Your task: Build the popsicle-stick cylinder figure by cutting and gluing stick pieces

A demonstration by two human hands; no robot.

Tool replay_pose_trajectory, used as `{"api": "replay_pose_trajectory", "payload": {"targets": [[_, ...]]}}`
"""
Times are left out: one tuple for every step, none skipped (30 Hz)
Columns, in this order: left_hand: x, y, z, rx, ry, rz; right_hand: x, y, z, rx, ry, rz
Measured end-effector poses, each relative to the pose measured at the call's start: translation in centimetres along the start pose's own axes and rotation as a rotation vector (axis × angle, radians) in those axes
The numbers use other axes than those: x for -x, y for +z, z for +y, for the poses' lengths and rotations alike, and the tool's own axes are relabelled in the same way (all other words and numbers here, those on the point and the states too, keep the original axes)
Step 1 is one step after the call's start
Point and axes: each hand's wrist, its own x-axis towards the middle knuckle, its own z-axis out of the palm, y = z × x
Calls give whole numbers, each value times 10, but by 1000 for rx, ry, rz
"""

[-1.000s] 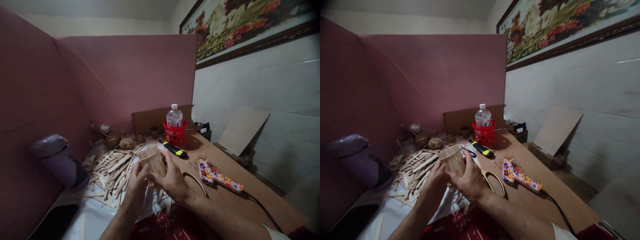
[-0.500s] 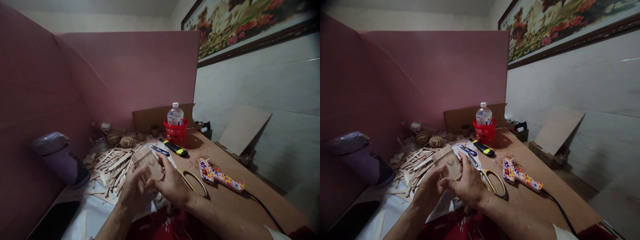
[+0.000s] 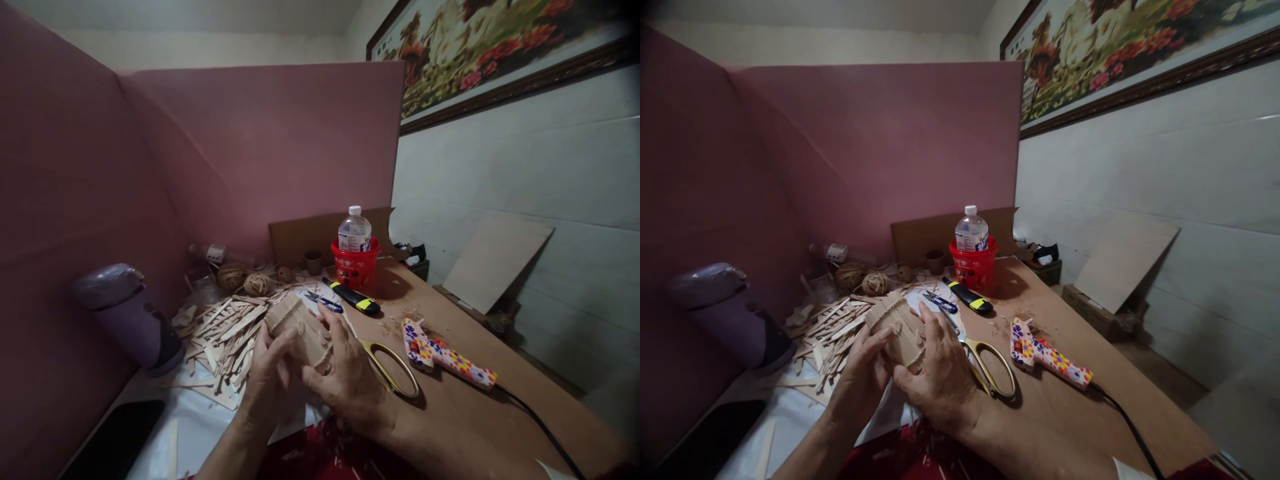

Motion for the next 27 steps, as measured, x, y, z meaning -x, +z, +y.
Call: {"api": "replay_pose_trajectory", "payload": {"targets": [[0, 0, 0, -5, 1, 5, 1, 1, 1, 9, -10, 5], [1, 0, 0, -10, 4, 12, 1, 1, 2, 17, -18, 9], [1, 0, 0, -13, 7, 17, 2, 2, 2, 24, -22, 15], [1, 1, 0, -16, 10, 21, 2, 2, 3, 29, -27, 21], [2, 1, 0, -21, 12, 19, 3, 3, 3, 33, -33, 29], [2, 1, 0, -25, 16, 18, 3, 3, 3, 36, -39, 40], [2, 2, 1, -31, 19, 17, 3, 3, 2, 40, -46, 51], [2, 2, 1, -40, 20, 19, 3, 3, 2, 43, -53, 57], [2, 3, 1, -49, 21, 26, 3, 3, 1, 48, -59, 62], [2, 4, 1, -59, 21, 35, 3, 3, 1, 53, -64, 64], [3, 4, 1, -65, 21, 46, 3, 4, 1, 58, -66, 64], [3, 5, 1, -69, 19, 56, 3, 4, 1, 62, -68, 61], [3, 5, 1, -71, 17, 64, 3, 4, 1, 64, -70, 59], [3, 6, 1, -72, 16, 72, 3, 4, 1, 63, -73, 57], [3, 6, 0, -72, 14, 78, 4, 4, 1, 61, -73, 54], [3, 6, 1, -75, 11, 82, 4, 4, 1, 55, -71, 50], [3, 6, 1, -79, 9, 86, 4, 4, 1, 47, -66, 46], [3, 5, 1, -81, 4, 90, 4, 3, 0, 36, -60, 41], [4, 5, 2, -78, -7, 96, 4, 2, 0, 19, -52, 32], [4, 5, 3, -66, -23, 100, 4, 1, -1, -9, -45, 23], [4, 4, 4, -44, -43, 101, 4, -1, -2, -50, -36, 14], [4, 4, 6, -16, -67, 98, 4, -4, -4, -105, -21, 3], [4, 3, 7, 17, -92, 89, 3, -6, -5, -173, 5, -5], [3, 2, 8, 50, -110, 74, 3, -8, -6, -248, 44, -13], [2, 0, 9, 77, -118, 60, 2, -9, -7, -323, 95, -20], [2, -1, 9, 94, -116, 46, 1, -10, -7, -395, 151, -26], [1, -3, 9, 100, -108, 34, 0, -10, -7, -462, 202, -36]]}}
